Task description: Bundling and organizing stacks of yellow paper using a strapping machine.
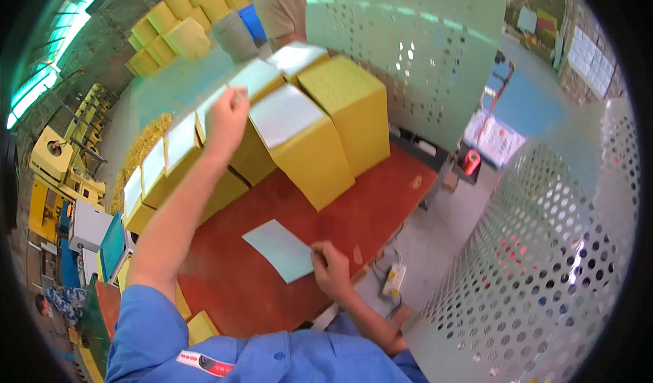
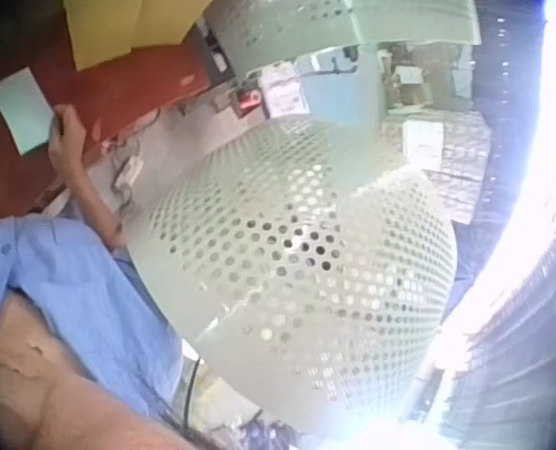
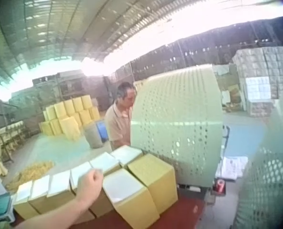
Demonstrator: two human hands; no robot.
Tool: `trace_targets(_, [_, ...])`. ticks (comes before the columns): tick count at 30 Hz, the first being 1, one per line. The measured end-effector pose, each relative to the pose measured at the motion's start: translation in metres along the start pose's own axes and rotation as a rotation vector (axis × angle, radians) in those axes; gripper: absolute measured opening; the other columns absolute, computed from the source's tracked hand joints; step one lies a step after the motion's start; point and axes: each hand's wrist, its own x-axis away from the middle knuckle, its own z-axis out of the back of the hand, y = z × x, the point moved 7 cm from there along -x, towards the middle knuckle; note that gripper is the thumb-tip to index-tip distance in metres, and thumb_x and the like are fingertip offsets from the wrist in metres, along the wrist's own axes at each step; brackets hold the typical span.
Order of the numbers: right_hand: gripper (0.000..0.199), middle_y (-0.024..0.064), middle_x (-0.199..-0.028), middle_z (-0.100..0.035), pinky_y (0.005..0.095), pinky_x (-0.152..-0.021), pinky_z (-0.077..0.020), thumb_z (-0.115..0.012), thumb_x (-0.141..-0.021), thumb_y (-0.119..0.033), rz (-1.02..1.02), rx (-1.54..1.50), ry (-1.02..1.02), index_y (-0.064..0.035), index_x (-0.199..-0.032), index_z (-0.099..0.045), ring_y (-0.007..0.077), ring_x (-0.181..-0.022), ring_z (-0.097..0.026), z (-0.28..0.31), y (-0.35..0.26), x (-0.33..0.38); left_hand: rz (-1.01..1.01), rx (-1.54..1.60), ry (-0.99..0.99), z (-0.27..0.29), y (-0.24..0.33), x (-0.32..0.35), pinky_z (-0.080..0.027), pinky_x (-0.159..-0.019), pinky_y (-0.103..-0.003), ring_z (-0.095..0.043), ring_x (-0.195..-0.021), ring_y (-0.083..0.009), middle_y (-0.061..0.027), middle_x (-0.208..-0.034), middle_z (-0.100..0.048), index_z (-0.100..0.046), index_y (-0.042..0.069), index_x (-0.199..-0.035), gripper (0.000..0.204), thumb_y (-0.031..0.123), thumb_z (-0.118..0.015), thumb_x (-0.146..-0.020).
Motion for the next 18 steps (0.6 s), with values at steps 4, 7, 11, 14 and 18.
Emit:
trace_targets(4, [0.011, 0.0056, -0.090, -0.060, 0.0241, -0.066, -0.0443, -0.047, -0.085, 0.002, 0.031, -0.459, 0.101, 0.0004, -0.092, -0.056, 0.0090, -0.072, -0.053, 0.026, 0.006, -0.026, -0.375, -0.144, -0.099, -0.024, 0.037, -0.020, -0.049, -0.081, -0.045, -0.062, -0.094, -0.0351, -0.0203, -0.101, -0.064, -0.067, 0.000, -0.099, 0.027, 0.022, -0.056, -0.087])
trace_targets(7, [0.011, 0.0102, -0.102, -0.059, 0.0257, -0.076, -0.0455, -0.048, -0.083, 0.000, 0.036, -0.604, 0.246, 0.0010, -0.092, -0.053, 0.0112, -0.086, -0.055, 0.052, 0.017, -0.063, -0.359, -0.404, -0.367, -0.072, 0.032, -0.012, -0.045, -0.095, -0.042, -0.058, -0.107, -0.0367, -0.0203, -0.113, -0.064, -0.066, -0.003, -0.104, 0.033, 0.024, -0.052, -0.092])
trace_targets(11, [0.004, 0.0167, -0.112, -0.062, 0.0319, -0.082, -0.0478, -0.048, -0.080, -0.001, 0.052, -0.244, 0.497, 0.0007, -0.082, -0.052, 0.0216, -0.101, -0.061, 0.051, 0.024, -0.111, -0.459, -0.392, -0.259, -0.080, 0.029, 0.005, -0.045, -0.095, -0.043, -0.058, -0.108, -0.0372, -0.0202, -0.112, -0.064, -0.065, -0.002, -0.108, 0.032, 0.023, -0.049, -0.094])
trace_targets(14, [0.006, 0.0224, -0.113, -0.062, 0.0376, -0.084, -0.0483, -0.050, -0.077, -0.002, 0.045, 0.012, 0.539, 0.0018, -0.080, -0.053, 0.0316, -0.104, -0.062, 0.054, 0.032, -0.127, -0.474, -0.390, -0.237, -0.082, 0.032, 0.012, -0.045, -0.093, -0.045, -0.058, -0.107, -0.0367, -0.0194, -0.111, -0.064, -0.063, -0.001, -0.110, 0.032, 0.023, -0.047, -0.095])
trace_targets(18, [0.008, 0.0226, -0.107, -0.063, 0.0400, -0.083, -0.0487, -0.052, -0.073, -0.003, 0.075, 0.291, 0.482, 0.0021, -0.078, -0.053, 0.0363, -0.100, -0.061, 0.048, 0.015, -0.130, -0.385, -0.304, -0.313, -0.081, 0.021, 0.007, -0.046, -0.089, -0.047, -0.060, -0.102, -0.0368, -0.0185, -0.104, -0.065, -0.064, 0.001, -0.103, 0.030, 0.023, -0.046, -0.095])
